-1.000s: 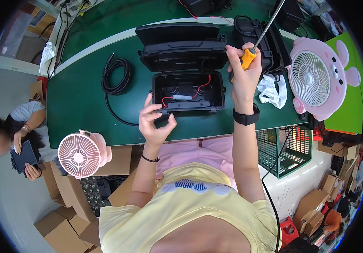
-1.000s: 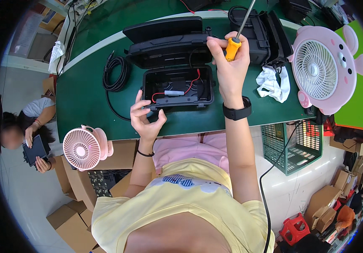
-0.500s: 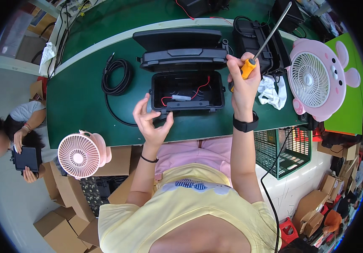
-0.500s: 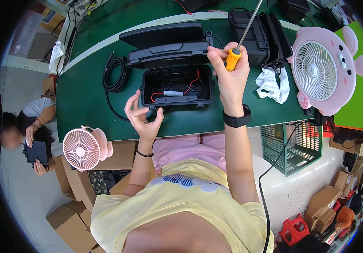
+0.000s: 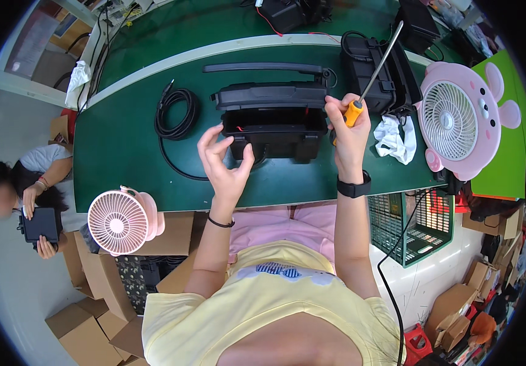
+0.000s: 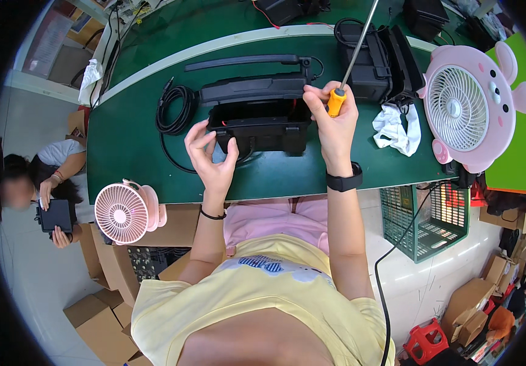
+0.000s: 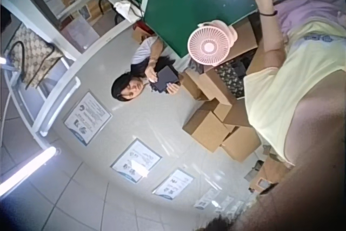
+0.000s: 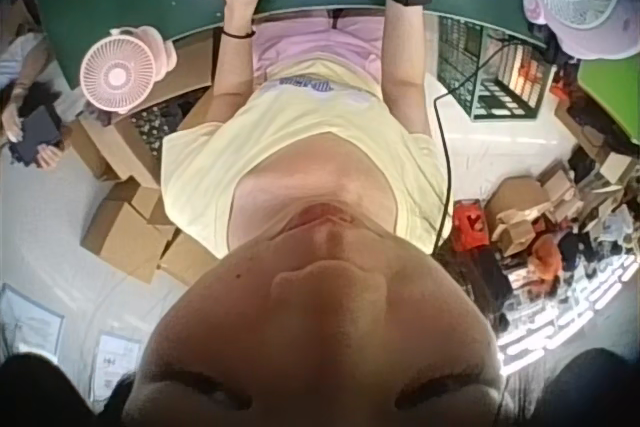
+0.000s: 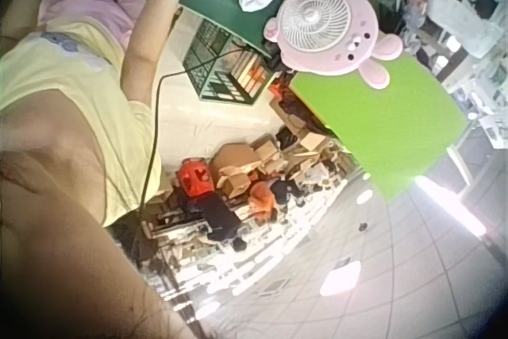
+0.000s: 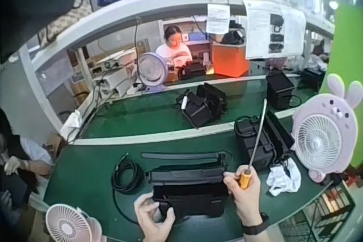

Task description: Assembling electronic component housing and wiring for solar equipment using a screwdriver.

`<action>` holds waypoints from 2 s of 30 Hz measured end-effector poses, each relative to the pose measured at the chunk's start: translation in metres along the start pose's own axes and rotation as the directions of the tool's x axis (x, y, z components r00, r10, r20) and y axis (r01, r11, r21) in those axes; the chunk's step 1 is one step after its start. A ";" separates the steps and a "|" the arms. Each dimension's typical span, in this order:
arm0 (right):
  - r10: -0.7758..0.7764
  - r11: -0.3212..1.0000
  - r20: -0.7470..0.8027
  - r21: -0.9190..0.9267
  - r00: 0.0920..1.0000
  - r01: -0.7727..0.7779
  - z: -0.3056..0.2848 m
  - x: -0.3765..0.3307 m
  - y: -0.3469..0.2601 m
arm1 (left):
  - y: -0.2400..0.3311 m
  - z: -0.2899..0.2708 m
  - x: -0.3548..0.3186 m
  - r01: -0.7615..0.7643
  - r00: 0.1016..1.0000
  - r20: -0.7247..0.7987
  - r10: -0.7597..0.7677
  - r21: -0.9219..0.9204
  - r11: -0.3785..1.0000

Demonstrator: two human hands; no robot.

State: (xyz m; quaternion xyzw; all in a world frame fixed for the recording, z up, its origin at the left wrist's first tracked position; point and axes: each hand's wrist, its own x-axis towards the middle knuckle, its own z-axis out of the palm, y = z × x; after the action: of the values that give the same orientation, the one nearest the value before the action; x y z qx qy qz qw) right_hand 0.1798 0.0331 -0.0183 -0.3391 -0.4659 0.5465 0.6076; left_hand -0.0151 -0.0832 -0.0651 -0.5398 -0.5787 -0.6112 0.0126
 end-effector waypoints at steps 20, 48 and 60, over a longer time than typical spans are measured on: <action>0.048 0.992 -0.085 -0.109 0.995 -0.057 -0.003 -0.012 0.012 | -0.008 -0.002 0.018 0.132 0.969 0.208 -0.132 0.013 0.991; -0.107 0.961 0.161 -0.237 0.981 0.143 0.008 -0.041 -0.007 | 0.000 0.022 0.017 0.091 0.996 0.012 -0.090 -0.173 0.981; -0.450 0.585 0.391 -0.551 0.803 0.596 -0.002 -0.010 0.000 | -0.002 0.019 0.018 0.106 0.994 0.054 -0.098 -0.166 0.980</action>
State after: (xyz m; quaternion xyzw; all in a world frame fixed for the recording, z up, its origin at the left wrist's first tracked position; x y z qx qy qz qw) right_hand 0.1826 0.0231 -0.0208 -0.3150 -0.7656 0.1776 0.5321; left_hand -0.0116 -0.0573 -0.0593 -0.5223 -0.5519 -0.6454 -0.0777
